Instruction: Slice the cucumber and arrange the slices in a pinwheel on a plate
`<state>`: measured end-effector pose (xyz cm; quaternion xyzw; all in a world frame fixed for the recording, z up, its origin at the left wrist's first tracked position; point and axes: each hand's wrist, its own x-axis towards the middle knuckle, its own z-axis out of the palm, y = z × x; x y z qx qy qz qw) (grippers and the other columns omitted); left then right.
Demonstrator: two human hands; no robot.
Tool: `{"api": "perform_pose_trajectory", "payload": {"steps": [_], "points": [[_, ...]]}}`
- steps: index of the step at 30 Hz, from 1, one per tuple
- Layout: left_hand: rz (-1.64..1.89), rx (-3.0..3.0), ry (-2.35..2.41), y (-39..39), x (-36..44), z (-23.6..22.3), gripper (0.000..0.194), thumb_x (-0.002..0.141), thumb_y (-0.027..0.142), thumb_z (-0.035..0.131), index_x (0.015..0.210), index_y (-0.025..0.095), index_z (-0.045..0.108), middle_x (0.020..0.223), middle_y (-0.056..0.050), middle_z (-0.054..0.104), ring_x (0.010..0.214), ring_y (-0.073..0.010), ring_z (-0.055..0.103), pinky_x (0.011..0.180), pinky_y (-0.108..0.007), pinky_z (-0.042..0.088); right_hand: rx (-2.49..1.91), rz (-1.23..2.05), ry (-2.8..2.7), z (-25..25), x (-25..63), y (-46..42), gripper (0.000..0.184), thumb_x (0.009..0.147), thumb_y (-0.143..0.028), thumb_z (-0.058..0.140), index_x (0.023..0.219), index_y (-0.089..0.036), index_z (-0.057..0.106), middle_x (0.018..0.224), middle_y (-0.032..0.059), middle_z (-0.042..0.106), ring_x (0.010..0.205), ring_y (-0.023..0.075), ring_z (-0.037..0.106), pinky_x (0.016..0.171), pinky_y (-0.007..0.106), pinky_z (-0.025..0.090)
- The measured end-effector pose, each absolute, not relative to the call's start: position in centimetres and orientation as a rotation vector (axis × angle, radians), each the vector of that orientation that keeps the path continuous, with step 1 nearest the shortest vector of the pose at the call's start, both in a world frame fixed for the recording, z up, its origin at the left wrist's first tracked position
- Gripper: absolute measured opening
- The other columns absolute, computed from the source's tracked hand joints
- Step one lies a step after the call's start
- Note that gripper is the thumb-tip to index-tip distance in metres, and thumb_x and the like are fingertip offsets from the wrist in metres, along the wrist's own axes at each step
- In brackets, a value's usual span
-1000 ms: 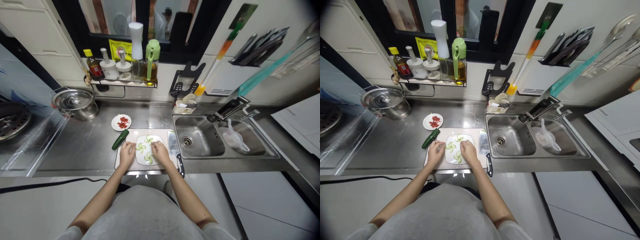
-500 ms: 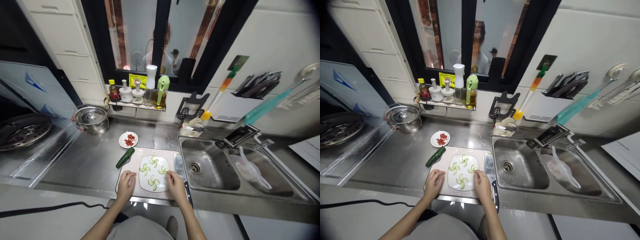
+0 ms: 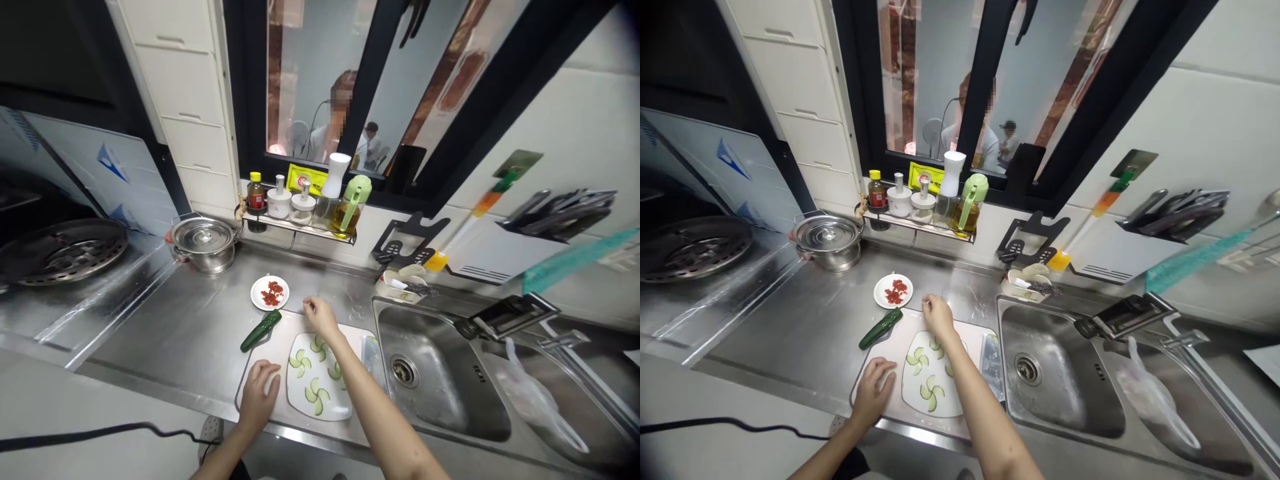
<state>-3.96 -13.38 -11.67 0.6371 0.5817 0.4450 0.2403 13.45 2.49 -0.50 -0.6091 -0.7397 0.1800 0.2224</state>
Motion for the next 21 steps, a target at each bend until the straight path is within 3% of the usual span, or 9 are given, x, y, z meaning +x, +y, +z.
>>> {"api": "perform_pose_trajectory", "payload": {"steps": [4,10,21], "points": [[1.205,1.791,1.61,-13.3,-4.0,-12.1,0.025,0.089,0.03,0.048,0.101,0.021,0.067,0.098,-0.009,0.06,0.095,-0.0202,0.061,0.083,-0.034,0.053,-1.794,0.428,-2.304,-1.8,10.7,7.2,0.026,0.089,-0.022,0.045,0.104,-0.021,0.068,0.102,0.0069,0.068,0.088,0.0162,0.059,0.073,0.023,0.038],[1.208,1.889,1.615,-13.1,-4.1,-13.1,0.023,0.089,0.028,0.049,0.102,0.022,0.067,0.098,-0.009,0.062,0.094,-0.0193,0.062,0.081,-0.032,0.054,-1.78,0.429,-2.425,-3.6,6.7,11.7,0.025,0.088,-0.021,0.047,0.103,-0.023,0.068,0.105,0.006,0.067,0.092,0.0172,0.06,0.073,0.024,0.039],[1.228,1.906,1.645,-13.1,-4.0,-12.5,0.024,0.087,0.027,0.049,0.101,0.022,0.068,0.096,-0.008,0.062,0.093,-0.0187,0.063,0.081,-0.03,0.055,-1.663,0.412,-2.533,-6.6,4.1,14.6,0.022,0.086,-0.015,0.051,0.102,-0.017,0.066,0.108,0.0131,0.064,0.099,0.0247,0.061,0.084,0.034,0.043]]}}
